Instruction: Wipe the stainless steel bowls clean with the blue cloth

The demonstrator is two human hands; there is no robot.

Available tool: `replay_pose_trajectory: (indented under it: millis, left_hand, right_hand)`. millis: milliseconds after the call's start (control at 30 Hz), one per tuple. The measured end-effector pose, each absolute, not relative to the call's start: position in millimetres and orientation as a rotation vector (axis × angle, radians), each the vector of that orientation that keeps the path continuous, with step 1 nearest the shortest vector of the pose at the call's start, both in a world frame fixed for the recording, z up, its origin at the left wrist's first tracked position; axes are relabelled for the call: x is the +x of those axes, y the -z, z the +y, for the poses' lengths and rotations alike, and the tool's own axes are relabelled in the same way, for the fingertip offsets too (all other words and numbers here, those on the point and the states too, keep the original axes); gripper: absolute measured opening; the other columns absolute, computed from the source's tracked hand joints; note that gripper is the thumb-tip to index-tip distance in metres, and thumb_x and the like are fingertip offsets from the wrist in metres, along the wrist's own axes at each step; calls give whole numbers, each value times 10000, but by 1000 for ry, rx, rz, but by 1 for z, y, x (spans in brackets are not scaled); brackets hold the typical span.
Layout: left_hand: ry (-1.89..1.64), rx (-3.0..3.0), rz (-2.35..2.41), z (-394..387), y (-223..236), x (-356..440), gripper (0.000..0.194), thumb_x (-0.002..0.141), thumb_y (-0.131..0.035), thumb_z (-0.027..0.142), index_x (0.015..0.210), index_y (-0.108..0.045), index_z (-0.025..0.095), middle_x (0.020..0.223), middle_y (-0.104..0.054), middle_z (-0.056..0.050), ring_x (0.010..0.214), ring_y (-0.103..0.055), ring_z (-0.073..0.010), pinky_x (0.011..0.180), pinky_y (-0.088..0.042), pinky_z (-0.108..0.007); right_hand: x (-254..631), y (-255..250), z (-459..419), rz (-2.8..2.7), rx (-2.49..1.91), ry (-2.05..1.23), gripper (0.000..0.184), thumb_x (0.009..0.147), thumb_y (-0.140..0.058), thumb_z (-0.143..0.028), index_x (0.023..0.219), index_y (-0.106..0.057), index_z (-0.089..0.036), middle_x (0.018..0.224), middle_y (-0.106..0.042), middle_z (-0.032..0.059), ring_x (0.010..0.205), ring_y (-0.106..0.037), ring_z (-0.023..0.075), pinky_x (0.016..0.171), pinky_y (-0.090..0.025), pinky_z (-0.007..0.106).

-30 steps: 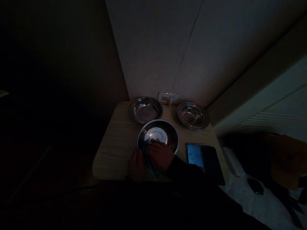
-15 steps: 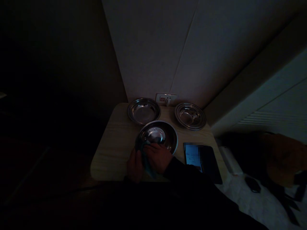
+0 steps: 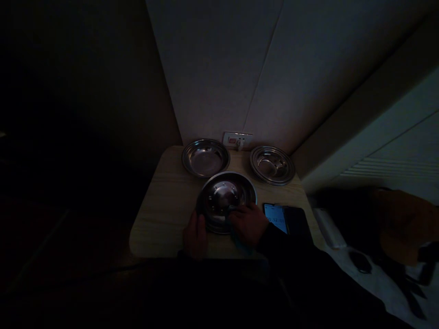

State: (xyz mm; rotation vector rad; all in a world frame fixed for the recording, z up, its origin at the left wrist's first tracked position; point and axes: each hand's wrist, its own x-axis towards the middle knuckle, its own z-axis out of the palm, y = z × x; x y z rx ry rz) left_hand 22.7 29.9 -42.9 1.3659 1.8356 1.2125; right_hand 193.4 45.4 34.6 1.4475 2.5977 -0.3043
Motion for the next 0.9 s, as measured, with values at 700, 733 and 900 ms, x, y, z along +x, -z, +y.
replay_pose_trajectory:
  millis: [700, 733, 900]
  left_hand:
    - [-1221, 1349, 1829, 30, 46, 20, 425, 834, -388, 413, 1090, -594, 142, 1083, -638, -130, 999, -590, -214, 835, -474, -306]
    - [-1227, 1356, 1823, 30, 46, 19, 424, 835, -389, 411, 1094, -592, 144, 1080, -640, -127, 998, -590, -211, 833, -475, -302]
    - [-1232, 1376, 1819, 30, 45, 18, 420, 847, -372, 410, 1097, -590, 152, 1053, -652, -113, 953, -606, -191, 797, -483, -271]
  right_hand:
    - [175, -22, 82, 2631, 1806, 79, 356, 905, -325, -198, 1231, -467, -168, 1333, -448, 91, 1145, -400, 273, 862, -351, 434]
    - [176, -22, 82, 2611, 1826, 85, 357, 903, -327, -199, 1227, -472, -162, 1329, -449, 101, 1141, -399, 272, 863, -351, 431]
    - [166, -22, 85, 2658, 1775, 135, 358, 900, -338, -217, 1234, -463, -181, 1350, -423, 89, 1156, -381, 261, 852, -364, 417]
